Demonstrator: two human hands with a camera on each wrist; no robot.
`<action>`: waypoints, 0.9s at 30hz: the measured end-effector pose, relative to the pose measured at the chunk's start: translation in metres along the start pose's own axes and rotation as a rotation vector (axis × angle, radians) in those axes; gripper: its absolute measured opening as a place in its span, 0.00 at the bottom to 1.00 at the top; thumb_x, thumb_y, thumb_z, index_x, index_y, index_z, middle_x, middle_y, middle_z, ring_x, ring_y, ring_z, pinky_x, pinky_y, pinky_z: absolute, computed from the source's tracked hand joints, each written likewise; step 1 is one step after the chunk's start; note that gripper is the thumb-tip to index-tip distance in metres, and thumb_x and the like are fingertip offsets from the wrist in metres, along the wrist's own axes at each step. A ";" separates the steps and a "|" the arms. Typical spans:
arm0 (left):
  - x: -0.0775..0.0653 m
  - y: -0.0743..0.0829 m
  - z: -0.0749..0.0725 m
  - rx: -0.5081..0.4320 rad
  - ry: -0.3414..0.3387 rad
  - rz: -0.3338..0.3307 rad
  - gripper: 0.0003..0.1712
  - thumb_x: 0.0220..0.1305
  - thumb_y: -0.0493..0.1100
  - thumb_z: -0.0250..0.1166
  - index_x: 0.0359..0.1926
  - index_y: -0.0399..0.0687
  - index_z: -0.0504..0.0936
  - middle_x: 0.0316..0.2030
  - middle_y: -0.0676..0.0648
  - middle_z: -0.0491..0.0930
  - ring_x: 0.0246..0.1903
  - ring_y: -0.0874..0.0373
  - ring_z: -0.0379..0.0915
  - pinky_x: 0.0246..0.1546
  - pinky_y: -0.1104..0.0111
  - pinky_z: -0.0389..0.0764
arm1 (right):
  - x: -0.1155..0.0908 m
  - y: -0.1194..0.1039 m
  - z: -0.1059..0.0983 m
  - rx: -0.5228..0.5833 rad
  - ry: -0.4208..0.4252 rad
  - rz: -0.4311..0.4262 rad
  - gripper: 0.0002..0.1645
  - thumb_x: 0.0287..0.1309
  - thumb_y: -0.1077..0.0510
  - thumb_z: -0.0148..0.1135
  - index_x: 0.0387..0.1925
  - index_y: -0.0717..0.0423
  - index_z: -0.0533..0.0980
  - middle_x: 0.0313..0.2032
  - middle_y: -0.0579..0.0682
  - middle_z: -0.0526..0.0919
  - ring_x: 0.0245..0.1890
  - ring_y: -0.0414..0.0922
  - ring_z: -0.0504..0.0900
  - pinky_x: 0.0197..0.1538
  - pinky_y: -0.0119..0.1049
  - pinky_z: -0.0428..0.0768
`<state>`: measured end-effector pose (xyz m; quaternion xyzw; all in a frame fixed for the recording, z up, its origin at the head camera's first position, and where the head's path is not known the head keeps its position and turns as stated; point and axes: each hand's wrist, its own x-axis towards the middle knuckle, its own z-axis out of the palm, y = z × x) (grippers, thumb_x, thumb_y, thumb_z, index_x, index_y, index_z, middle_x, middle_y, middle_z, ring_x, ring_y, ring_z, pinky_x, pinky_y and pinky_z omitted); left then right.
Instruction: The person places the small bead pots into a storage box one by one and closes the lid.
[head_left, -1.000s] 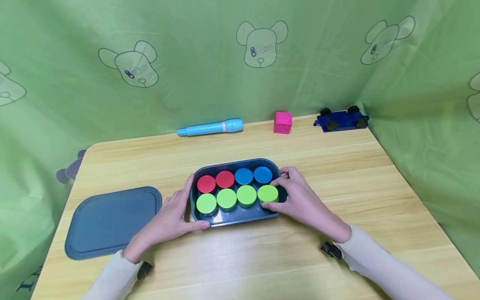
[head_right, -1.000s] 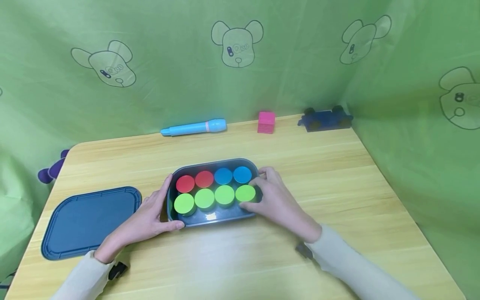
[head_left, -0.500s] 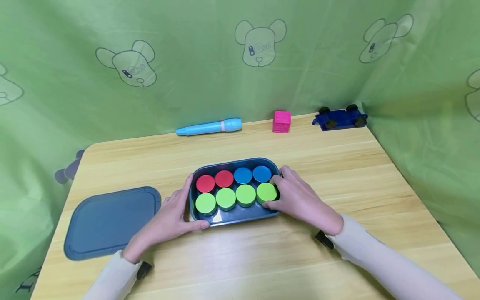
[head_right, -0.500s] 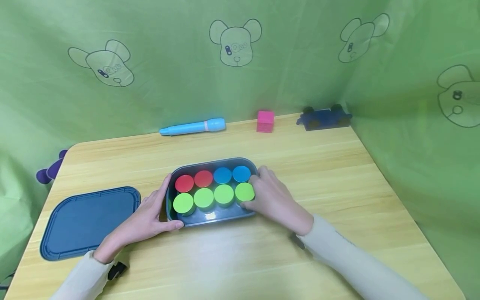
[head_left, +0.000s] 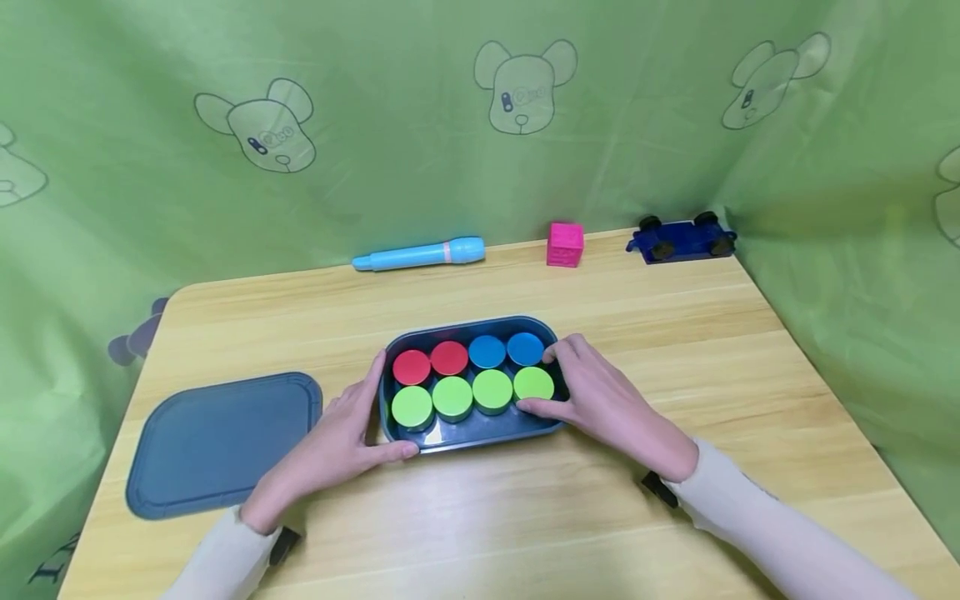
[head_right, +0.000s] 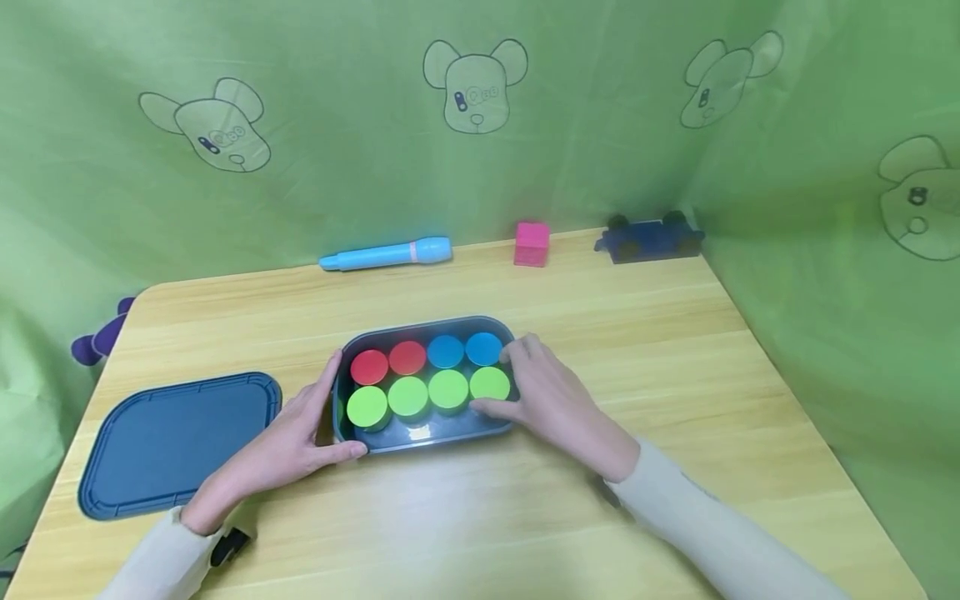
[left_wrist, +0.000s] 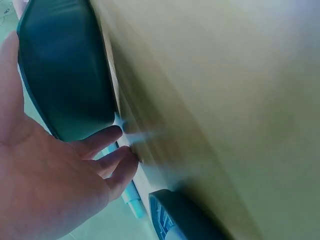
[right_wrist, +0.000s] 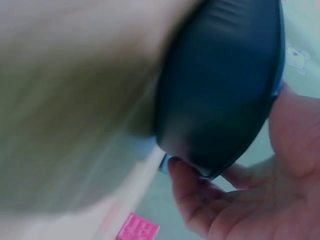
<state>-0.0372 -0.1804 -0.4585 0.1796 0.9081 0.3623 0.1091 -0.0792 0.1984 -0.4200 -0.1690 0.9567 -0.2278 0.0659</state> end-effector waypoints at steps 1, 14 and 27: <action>-0.002 0.000 0.000 -0.006 0.001 0.000 0.76 0.62 0.75 0.75 0.90 0.58 0.34 0.83 0.38 0.57 0.80 0.35 0.54 0.73 0.32 0.58 | -0.002 0.002 0.001 0.027 -0.002 -0.002 0.53 0.58 0.31 0.81 0.67 0.64 0.74 0.60 0.63 0.77 0.54 0.56 0.80 0.55 0.55 0.85; -0.040 -0.011 -0.020 -0.035 0.149 0.009 0.54 0.73 0.61 0.74 0.89 0.63 0.55 0.82 0.49 0.62 0.80 0.41 0.58 0.72 0.34 0.62 | -0.002 0.031 -0.003 0.384 -0.240 -0.069 0.82 0.58 0.41 0.85 0.89 0.48 0.33 0.86 0.60 0.46 0.83 0.64 0.52 0.75 0.69 0.59; -0.109 -0.055 -0.069 -0.092 0.395 -0.123 0.48 0.75 0.38 0.72 0.87 0.65 0.60 0.80 0.44 0.66 0.65 0.43 0.75 0.58 0.61 0.81 | 0.003 0.039 -0.008 0.416 -0.292 -0.090 0.83 0.58 0.44 0.86 0.89 0.45 0.29 0.87 0.58 0.42 0.84 0.62 0.48 0.77 0.67 0.57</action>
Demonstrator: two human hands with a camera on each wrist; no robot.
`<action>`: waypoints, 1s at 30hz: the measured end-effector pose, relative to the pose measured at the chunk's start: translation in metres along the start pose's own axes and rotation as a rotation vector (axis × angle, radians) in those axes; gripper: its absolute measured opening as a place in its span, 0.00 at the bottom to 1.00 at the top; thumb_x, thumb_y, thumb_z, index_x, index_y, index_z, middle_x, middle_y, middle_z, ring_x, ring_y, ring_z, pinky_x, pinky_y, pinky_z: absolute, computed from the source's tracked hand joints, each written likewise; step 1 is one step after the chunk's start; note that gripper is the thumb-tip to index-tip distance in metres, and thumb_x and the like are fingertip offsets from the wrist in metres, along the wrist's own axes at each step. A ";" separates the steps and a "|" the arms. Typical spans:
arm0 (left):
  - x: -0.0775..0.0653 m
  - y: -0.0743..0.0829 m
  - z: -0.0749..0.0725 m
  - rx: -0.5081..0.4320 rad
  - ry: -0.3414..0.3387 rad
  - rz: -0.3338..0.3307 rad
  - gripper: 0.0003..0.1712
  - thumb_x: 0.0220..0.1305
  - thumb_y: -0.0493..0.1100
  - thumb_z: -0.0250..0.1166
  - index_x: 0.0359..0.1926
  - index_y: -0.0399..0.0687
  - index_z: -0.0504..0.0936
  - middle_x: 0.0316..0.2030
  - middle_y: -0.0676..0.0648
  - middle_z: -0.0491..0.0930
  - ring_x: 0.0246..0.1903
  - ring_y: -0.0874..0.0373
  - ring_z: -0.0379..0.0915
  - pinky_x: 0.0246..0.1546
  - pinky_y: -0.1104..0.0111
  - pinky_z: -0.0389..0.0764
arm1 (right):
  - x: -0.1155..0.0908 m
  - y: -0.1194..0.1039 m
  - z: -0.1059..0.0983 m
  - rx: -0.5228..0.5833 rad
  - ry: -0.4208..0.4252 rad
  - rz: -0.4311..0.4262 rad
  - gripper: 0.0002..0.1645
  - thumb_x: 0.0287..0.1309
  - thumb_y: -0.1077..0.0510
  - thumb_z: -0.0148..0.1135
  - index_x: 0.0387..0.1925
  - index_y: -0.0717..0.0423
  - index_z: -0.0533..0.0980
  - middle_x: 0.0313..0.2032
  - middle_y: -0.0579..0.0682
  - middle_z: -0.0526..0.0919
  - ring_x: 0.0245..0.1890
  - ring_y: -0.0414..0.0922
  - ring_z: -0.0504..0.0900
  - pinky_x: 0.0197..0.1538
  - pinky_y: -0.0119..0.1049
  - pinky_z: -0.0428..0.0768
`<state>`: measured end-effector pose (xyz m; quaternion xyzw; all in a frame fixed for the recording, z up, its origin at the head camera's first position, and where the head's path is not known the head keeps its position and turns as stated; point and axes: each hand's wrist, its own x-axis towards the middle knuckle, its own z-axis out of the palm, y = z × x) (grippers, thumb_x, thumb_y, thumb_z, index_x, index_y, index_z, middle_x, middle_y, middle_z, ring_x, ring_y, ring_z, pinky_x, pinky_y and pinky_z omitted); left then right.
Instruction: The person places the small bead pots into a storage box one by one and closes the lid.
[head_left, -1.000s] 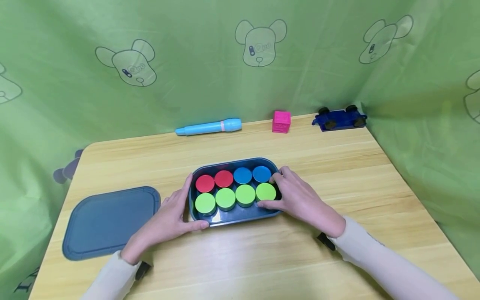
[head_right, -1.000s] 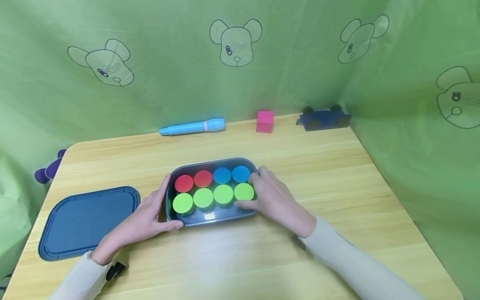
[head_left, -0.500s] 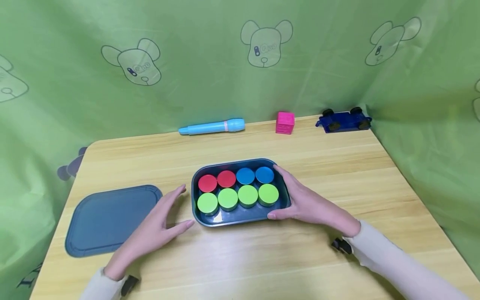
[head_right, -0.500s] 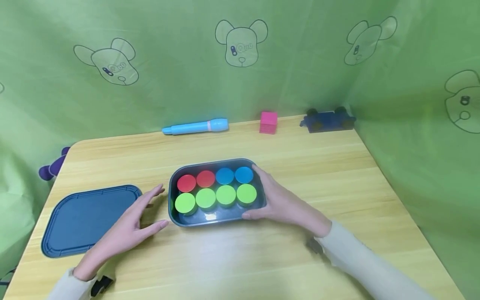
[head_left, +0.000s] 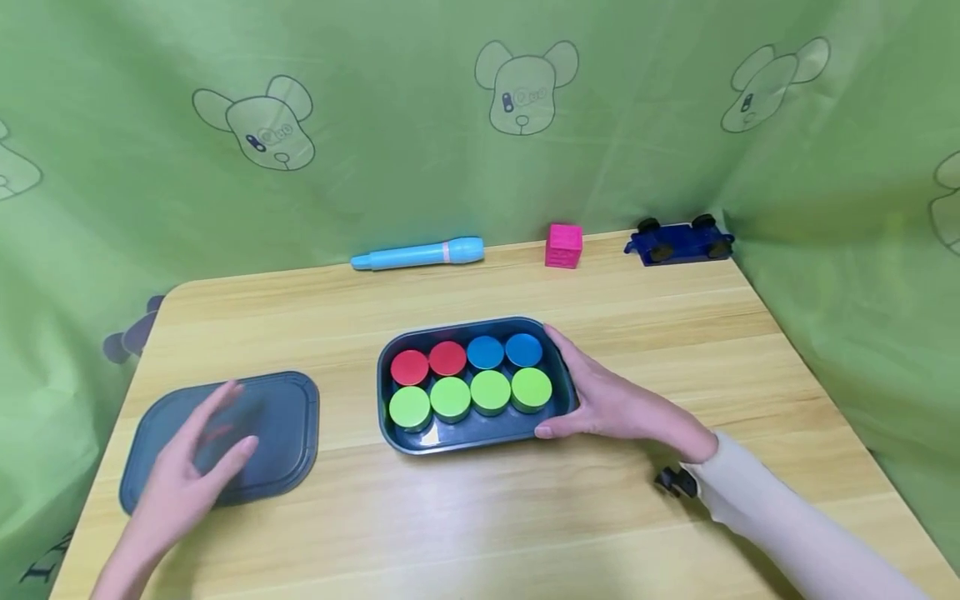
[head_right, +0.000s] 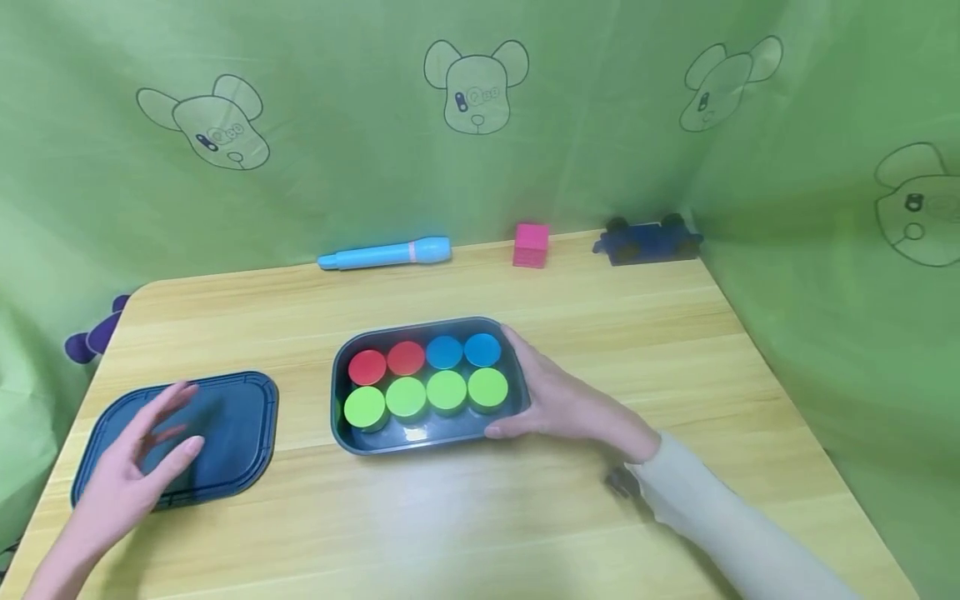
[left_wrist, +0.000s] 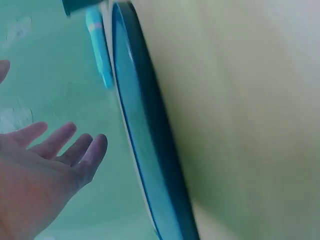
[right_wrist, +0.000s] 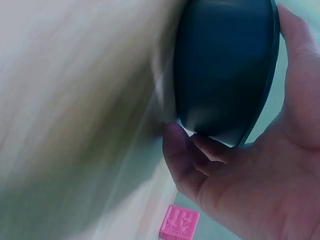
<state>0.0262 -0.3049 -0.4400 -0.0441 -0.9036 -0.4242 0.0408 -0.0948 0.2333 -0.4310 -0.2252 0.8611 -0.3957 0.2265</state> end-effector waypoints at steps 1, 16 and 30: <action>-0.003 -0.005 -0.005 0.001 0.015 -0.009 0.47 0.76 0.37 0.72 0.87 0.64 0.60 0.80 0.44 0.67 0.65 0.49 0.75 0.56 0.69 0.79 | 0.000 0.000 0.000 0.002 -0.001 0.001 0.83 0.58 0.44 0.86 0.89 0.45 0.29 0.87 0.59 0.42 0.84 0.63 0.48 0.77 0.68 0.57; -0.030 -0.079 -0.063 0.108 0.081 -0.251 0.41 0.79 0.47 0.69 0.86 0.54 0.64 0.81 0.40 0.59 0.68 0.66 0.64 0.47 0.89 0.63 | 0.004 0.003 0.003 0.008 0.004 -0.025 0.84 0.57 0.46 0.87 0.89 0.44 0.30 0.86 0.58 0.45 0.83 0.62 0.51 0.76 0.69 0.58; -0.029 -0.113 -0.085 0.127 0.072 -0.268 0.29 0.76 0.38 0.71 0.73 0.37 0.78 0.40 0.63 0.79 0.35 0.78 0.73 0.31 0.76 0.74 | 0.003 0.001 0.004 0.066 0.001 -0.032 0.83 0.58 0.50 0.86 0.89 0.49 0.30 0.85 0.60 0.46 0.82 0.63 0.52 0.75 0.71 0.59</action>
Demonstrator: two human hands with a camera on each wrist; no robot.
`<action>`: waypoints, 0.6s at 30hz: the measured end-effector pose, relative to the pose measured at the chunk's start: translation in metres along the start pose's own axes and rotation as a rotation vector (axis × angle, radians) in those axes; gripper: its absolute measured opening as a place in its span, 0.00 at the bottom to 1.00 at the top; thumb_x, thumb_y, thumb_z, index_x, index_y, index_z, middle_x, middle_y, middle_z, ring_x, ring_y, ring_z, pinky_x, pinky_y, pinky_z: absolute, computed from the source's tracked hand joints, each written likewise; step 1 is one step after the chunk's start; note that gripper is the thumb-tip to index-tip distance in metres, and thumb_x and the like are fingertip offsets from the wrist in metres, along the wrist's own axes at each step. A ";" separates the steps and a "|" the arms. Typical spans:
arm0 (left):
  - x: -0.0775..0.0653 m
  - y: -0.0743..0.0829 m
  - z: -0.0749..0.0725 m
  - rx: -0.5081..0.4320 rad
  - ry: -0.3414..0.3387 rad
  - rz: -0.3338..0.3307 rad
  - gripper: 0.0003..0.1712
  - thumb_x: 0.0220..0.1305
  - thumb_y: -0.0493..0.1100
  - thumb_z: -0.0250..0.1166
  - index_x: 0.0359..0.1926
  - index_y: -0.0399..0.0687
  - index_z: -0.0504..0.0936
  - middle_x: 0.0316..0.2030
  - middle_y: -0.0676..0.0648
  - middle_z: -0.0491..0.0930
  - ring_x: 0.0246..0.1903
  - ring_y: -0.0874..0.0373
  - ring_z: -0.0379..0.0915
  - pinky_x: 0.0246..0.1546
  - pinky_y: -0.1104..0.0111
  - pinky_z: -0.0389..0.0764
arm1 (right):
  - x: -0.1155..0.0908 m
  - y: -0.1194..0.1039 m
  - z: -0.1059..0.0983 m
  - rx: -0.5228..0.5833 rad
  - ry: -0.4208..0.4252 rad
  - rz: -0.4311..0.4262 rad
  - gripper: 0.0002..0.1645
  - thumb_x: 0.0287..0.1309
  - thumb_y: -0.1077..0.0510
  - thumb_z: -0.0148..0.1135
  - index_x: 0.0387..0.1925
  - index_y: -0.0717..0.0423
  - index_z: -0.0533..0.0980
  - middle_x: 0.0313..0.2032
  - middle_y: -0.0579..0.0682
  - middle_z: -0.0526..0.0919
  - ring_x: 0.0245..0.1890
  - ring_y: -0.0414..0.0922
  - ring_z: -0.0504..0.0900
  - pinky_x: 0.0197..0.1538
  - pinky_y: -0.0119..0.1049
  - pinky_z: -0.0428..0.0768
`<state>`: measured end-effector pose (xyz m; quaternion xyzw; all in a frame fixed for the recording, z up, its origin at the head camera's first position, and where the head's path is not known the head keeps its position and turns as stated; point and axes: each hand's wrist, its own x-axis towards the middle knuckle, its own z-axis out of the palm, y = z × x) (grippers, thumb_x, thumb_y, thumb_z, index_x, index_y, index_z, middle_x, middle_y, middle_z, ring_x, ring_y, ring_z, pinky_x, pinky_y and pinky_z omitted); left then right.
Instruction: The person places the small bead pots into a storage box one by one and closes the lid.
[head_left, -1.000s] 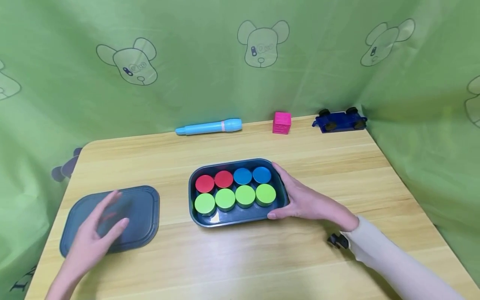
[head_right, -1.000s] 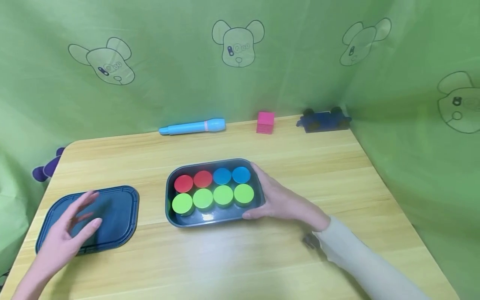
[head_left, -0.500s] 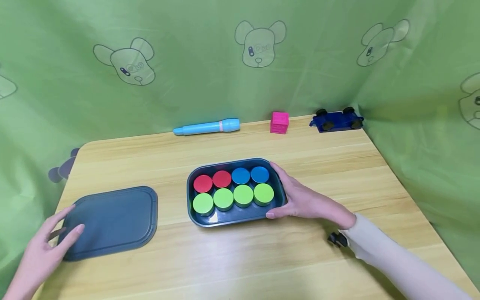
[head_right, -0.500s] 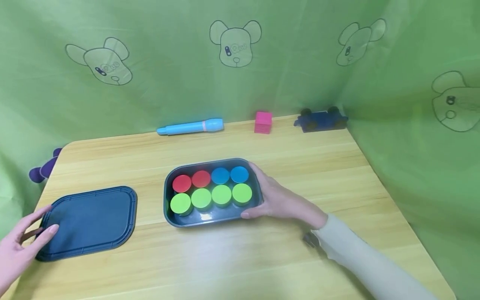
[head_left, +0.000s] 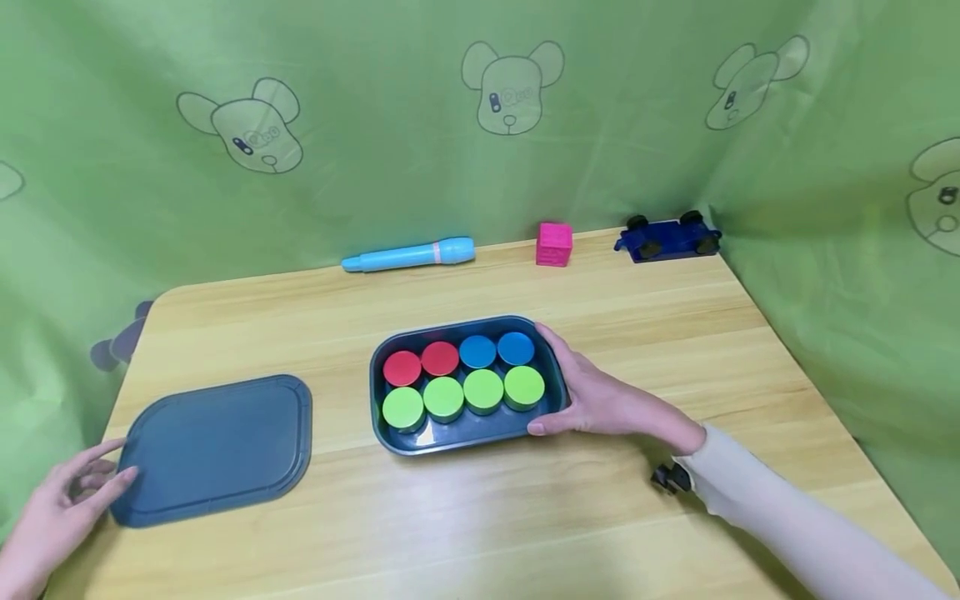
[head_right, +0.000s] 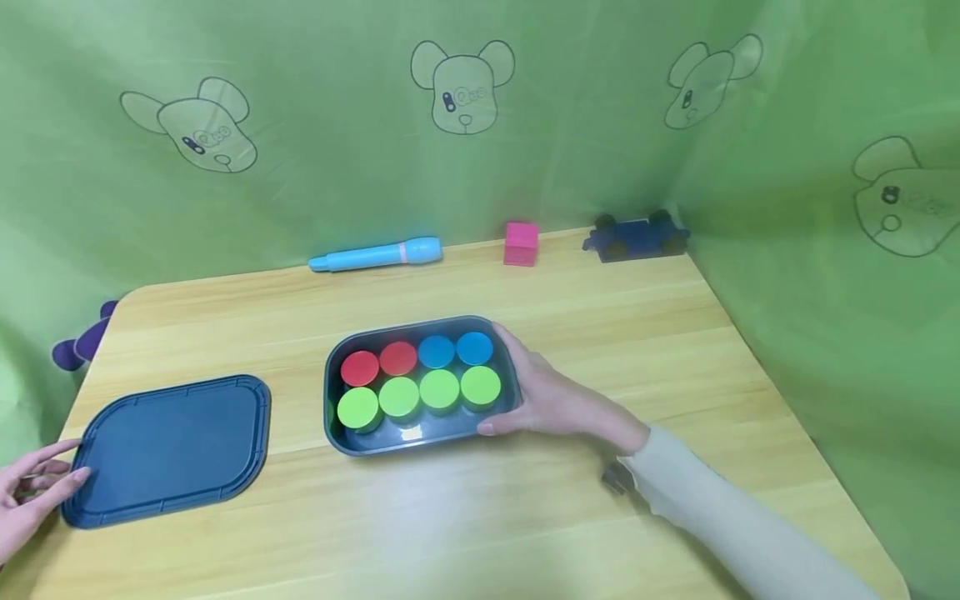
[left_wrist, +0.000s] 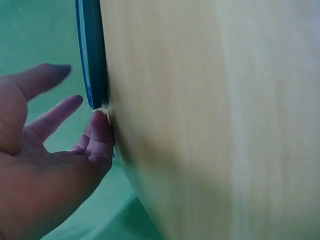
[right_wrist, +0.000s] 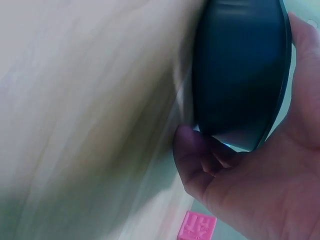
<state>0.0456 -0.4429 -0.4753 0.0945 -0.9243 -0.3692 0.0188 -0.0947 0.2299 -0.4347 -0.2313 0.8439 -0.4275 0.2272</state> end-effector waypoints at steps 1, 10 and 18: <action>0.000 -0.002 -0.001 -0.017 -0.008 -0.005 0.26 0.76 0.37 0.71 0.72 0.43 0.80 0.38 0.67 0.78 0.35 0.77 0.74 0.31 0.76 0.74 | 0.000 -0.001 0.000 0.008 -0.002 -0.001 0.83 0.58 0.50 0.86 0.88 0.49 0.30 0.85 0.60 0.46 0.82 0.64 0.52 0.75 0.71 0.58; 0.007 -0.006 -0.001 -0.025 -0.001 0.016 0.27 0.72 0.26 0.66 0.68 0.46 0.85 0.36 0.67 0.78 0.33 0.76 0.76 0.30 0.76 0.76 | -0.001 -0.002 0.001 0.034 -0.002 0.015 0.82 0.59 0.50 0.85 0.88 0.49 0.29 0.85 0.62 0.45 0.82 0.65 0.50 0.76 0.73 0.53; 0.004 -0.014 -0.002 -0.128 0.059 0.055 0.31 0.66 0.20 0.63 0.60 0.53 0.91 0.35 0.69 0.80 0.35 0.78 0.76 0.36 0.86 0.74 | 0.000 0.000 0.002 0.069 -0.009 0.009 0.82 0.58 0.52 0.85 0.89 0.44 0.29 0.85 0.59 0.45 0.82 0.62 0.51 0.77 0.71 0.54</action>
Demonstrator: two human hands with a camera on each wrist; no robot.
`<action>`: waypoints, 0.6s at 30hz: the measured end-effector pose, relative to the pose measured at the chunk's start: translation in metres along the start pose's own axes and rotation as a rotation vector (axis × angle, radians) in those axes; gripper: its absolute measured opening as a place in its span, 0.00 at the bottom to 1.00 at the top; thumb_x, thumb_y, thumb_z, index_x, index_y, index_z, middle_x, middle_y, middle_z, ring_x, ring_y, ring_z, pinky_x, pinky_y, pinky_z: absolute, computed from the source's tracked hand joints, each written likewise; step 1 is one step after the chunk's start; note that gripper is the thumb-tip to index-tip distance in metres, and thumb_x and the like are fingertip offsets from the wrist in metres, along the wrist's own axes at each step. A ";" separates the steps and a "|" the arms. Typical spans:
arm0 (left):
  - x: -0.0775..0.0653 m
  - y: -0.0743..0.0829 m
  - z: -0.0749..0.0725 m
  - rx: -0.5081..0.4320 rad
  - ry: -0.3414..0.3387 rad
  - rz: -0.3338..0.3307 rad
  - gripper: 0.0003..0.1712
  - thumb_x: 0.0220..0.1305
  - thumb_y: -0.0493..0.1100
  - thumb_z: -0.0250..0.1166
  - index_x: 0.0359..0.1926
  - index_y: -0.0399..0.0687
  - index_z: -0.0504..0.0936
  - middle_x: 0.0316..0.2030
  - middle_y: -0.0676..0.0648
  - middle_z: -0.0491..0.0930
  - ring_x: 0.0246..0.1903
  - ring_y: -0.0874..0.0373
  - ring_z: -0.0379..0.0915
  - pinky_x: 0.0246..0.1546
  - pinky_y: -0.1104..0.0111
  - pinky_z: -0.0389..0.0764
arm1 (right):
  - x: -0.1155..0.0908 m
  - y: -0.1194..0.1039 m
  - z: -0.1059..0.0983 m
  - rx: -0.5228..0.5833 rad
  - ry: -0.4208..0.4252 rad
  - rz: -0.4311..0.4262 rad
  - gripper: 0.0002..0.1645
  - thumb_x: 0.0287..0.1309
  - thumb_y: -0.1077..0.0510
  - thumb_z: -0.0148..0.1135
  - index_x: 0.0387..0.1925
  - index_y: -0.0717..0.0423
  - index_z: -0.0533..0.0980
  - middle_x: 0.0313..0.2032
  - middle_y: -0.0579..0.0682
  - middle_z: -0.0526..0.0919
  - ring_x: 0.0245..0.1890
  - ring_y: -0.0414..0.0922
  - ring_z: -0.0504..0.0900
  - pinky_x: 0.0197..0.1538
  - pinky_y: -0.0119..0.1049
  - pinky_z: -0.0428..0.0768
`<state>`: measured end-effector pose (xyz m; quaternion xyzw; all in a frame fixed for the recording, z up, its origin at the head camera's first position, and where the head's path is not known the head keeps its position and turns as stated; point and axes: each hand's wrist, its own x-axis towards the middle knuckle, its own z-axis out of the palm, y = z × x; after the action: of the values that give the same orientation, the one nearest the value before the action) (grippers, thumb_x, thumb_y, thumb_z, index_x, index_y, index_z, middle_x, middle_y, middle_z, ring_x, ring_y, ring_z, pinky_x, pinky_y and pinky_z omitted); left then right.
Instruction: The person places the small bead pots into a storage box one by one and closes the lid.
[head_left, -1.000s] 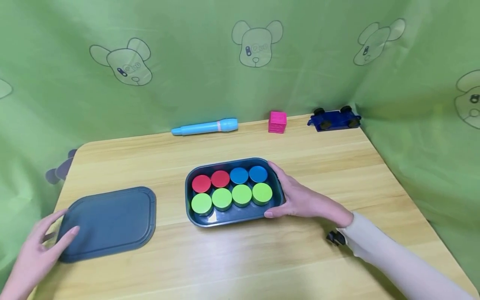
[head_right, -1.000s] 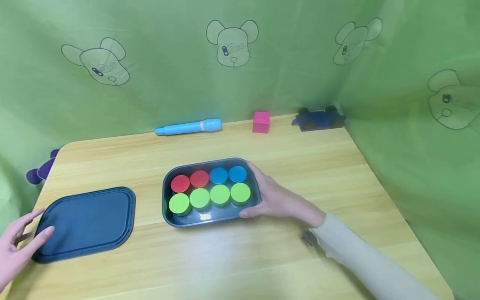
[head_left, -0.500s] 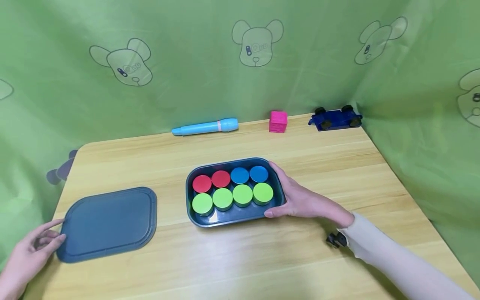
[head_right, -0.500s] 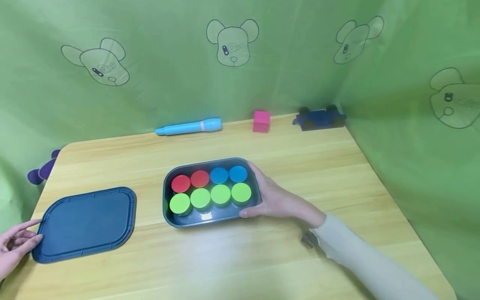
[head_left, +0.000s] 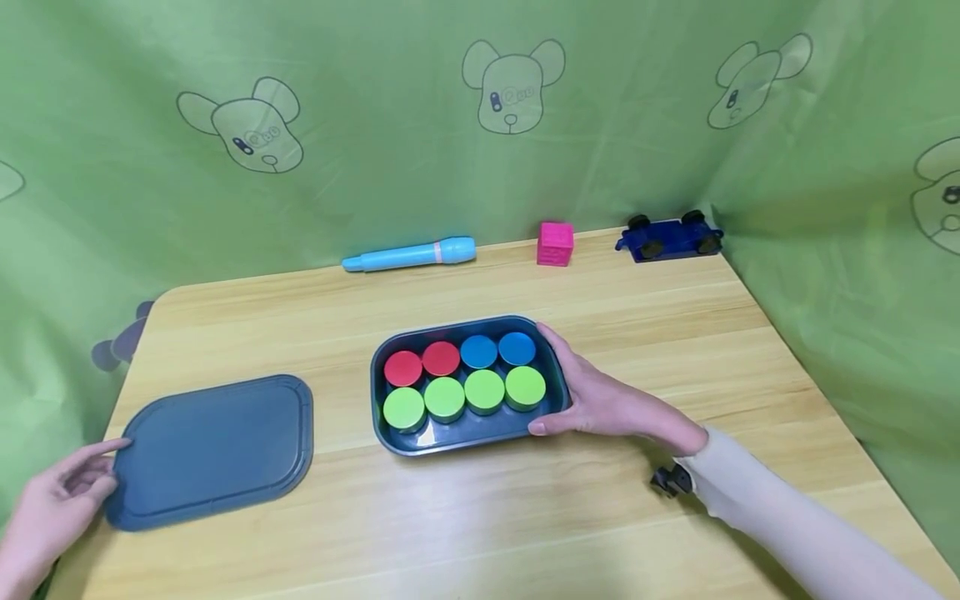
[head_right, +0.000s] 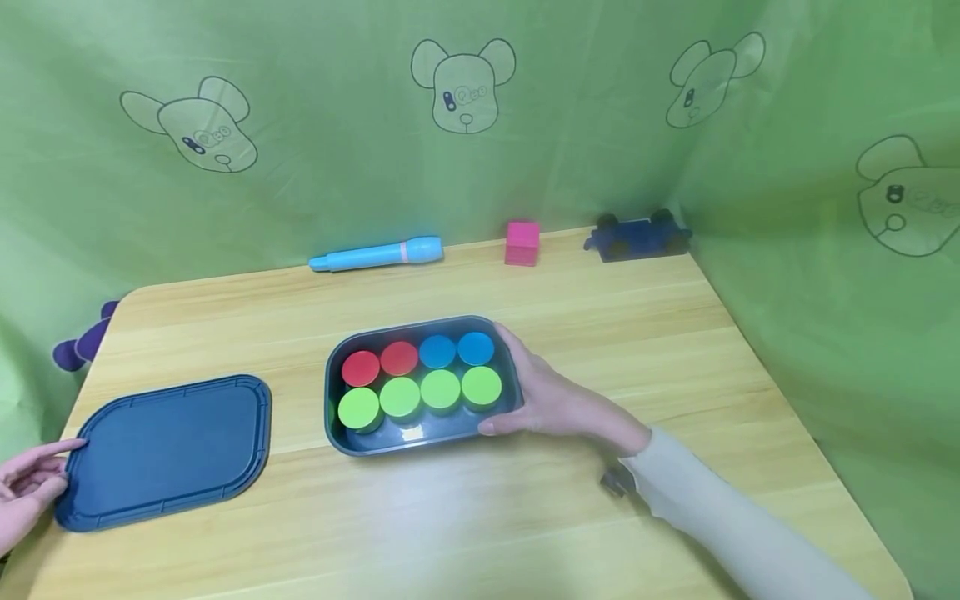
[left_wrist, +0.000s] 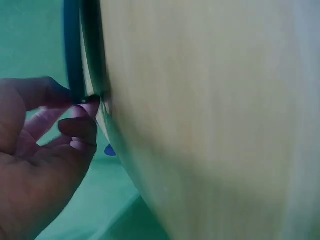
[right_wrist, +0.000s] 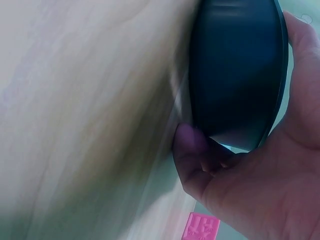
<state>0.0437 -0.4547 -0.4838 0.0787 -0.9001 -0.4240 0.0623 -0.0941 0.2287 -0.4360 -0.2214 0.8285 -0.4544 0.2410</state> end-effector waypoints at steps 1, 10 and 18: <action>-0.001 0.000 0.000 -0.011 0.014 -0.008 0.31 0.66 0.21 0.63 0.60 0.55 0.92 0.35 0.70 0.80 0.35 0.79 0.76 0.36 0.86 0.74 | 0.000 0.000 0.000 0.000 0.000 0.001 0.83 0.58 0.52 0.86 0.89 0.44 0.29 0.85 0.58 0.45 0.82 0.62 0.51 0.77 0.71 0.54; -0.008 0.000 0.000 -0.902 -0.172 0.039 0.35 0.77 0.14 0.46 0.75 0.38 0.77 0.45 0.49 0.88 0.34 0.66 0.82 0.24 0.75 0.77 | 0.001 0.001 0.000 -0.002 -0.002 -0.001 0.83 0.58 0.52 0.86 0.88 0.41 0.29 0.85 0.58 0.45 0.83 0.61 0.51 0.77 0.70 0.55; -0.007 0.008 0.003 -1.066 -0.198 0.059 0.35 0.78 0.15 0.42 0.78 0.36 0.73 0.50 0.45 0.88 0.34 0.65 0.83 0.27 0.76 0.80 | 0.001 0.001 -0.001 -0.001 -0.003 0.002 0.82 0.59 0.53 0.85 0.88 0.42 0.29 0.86 0.58 0.45 0.83 0.61 0.51 0.77 0.69 0.55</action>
<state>0.0490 -0.4465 -0.4799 -0.0295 -0.5637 -0.8252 0.0202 -0.0952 0.2290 -0.4367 -0.2215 0.8285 -0.4536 0.2426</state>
